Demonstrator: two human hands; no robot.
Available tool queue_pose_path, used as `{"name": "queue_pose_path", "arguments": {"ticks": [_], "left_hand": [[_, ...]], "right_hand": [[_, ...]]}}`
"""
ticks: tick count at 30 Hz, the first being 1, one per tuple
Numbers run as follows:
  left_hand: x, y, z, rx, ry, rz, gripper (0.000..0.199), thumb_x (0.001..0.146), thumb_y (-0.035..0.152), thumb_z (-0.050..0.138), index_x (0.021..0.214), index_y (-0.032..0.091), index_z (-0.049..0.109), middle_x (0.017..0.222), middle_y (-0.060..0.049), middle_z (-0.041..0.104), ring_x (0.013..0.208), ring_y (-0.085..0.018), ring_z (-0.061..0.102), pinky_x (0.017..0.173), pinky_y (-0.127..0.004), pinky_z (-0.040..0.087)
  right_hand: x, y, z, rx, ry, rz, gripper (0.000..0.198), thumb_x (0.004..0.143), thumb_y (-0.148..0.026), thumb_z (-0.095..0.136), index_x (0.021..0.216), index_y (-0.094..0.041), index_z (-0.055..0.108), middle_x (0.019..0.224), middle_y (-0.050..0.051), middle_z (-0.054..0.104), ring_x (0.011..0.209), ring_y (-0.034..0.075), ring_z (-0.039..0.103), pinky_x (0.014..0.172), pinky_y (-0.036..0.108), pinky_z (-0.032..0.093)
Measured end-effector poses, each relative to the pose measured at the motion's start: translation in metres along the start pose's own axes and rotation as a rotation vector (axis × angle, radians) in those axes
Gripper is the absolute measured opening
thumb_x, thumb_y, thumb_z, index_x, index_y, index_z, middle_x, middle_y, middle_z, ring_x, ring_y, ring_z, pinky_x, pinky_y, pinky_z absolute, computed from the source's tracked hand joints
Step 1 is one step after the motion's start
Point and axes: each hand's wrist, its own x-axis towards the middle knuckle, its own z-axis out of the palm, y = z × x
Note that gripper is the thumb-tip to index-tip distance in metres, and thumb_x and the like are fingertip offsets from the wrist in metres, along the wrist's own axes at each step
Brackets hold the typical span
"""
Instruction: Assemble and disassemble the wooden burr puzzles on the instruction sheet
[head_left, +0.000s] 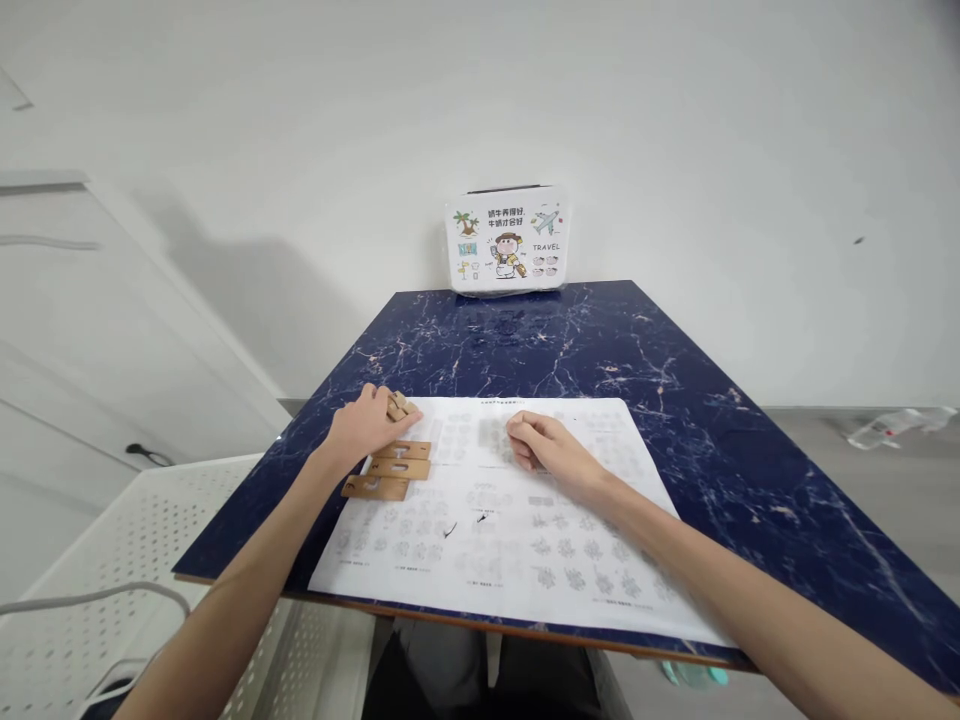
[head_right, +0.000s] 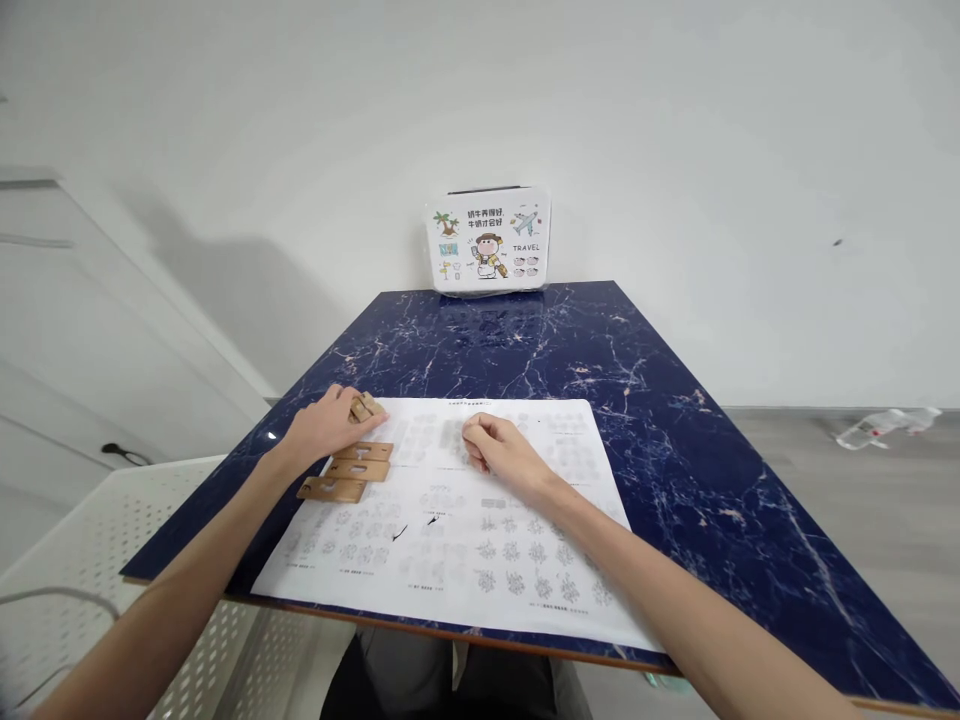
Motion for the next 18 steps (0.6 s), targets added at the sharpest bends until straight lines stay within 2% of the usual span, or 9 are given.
{"name": "queue_pose_path", "arguments": {"ticks": [3,6,10,13,18], "left_hand": [[-0.001,0.002,-0.006,-0.032,0.013,0.051,0.069,0.093,0.073,0.048,0.128,0.015,0.061,0.128,-0.016,0.060,0.108,-0.039,0.069,0.093,-0.046,0.053],[-0.017,0.015,-0.011,-0.069,0.054,0.115,0.069,0.097,0.072,0.046,0.132,0.014,0.058,0.129,-0.014,0.058,0.103,-0.032,0.070,0.087,-0.040,0.053],[-0.052,0.055,-0.013,-0.191,0.102,0.308,0.067,0.092,0.072,0.057,0.131,0.018,0.058,0.128,-0.013,0.056,0.088,-0.027,0.071,0.072,-0.036,0.053],[-0.074,0.086,-0.012,-0.271,0.094,0.361,0.058,0.091,0.068,0.063,0.124,0.020,0.058,0.130,-0.011,0.055,0.085,-0.025,0.070,0.067,-0.035,0.050],[-0.092,0.110,-0.005,-0.379,0.030,0.440,0.051,0.090,0.068,0.064,0.114,0.023,0.058,0.121,-0.007,0.058,0.081,-0.025,0.070,0.063,-0.036,0.050]], "right_hand": [[0.000,0.001,-0.001,-0.006,-0.006,-0.006,0.029,0.091,-0.039,0.063,0.073,-0.023,0.047,0.066,-0.005,0.044,0.056,0.012,0.042,0.055,0.031,0.026],[0.001,0.001,-0.001,-0.006,-0.011,-0.007,0.030,0.092,-0.040,0.063,0.073,-0.023,0.047,0.066,-0.004,0.045,0.056,0.012,0.042,0.055,0.031,0.026],[0.000,0.001,-0.001,-0.001,-0.014,-0.010,0.033,0.091,-0.045,0.065,0.073,-0.023,0.048,0.066,-0.004,0.045,0.056,0.012,0.042,0.054,0.030,0.027],[0.000,0.001,-0.002,0.009,-0.006,-0.022,0.036,0.090,-0.049,0.066,0.073,-0.023,0.047,0.065,-0.004,0.044,0.055,0.012,0.042,0.055,0.030,0.028],[0.003,0.000,-0.010,0.021,0.053,-0.049,0.040,0.089,-0.052,0.067,0.072,-0.024,0.044,0.063,-0.006,0.040,0.053,0.012,0.040,0.054,0.030,0.028]]}}
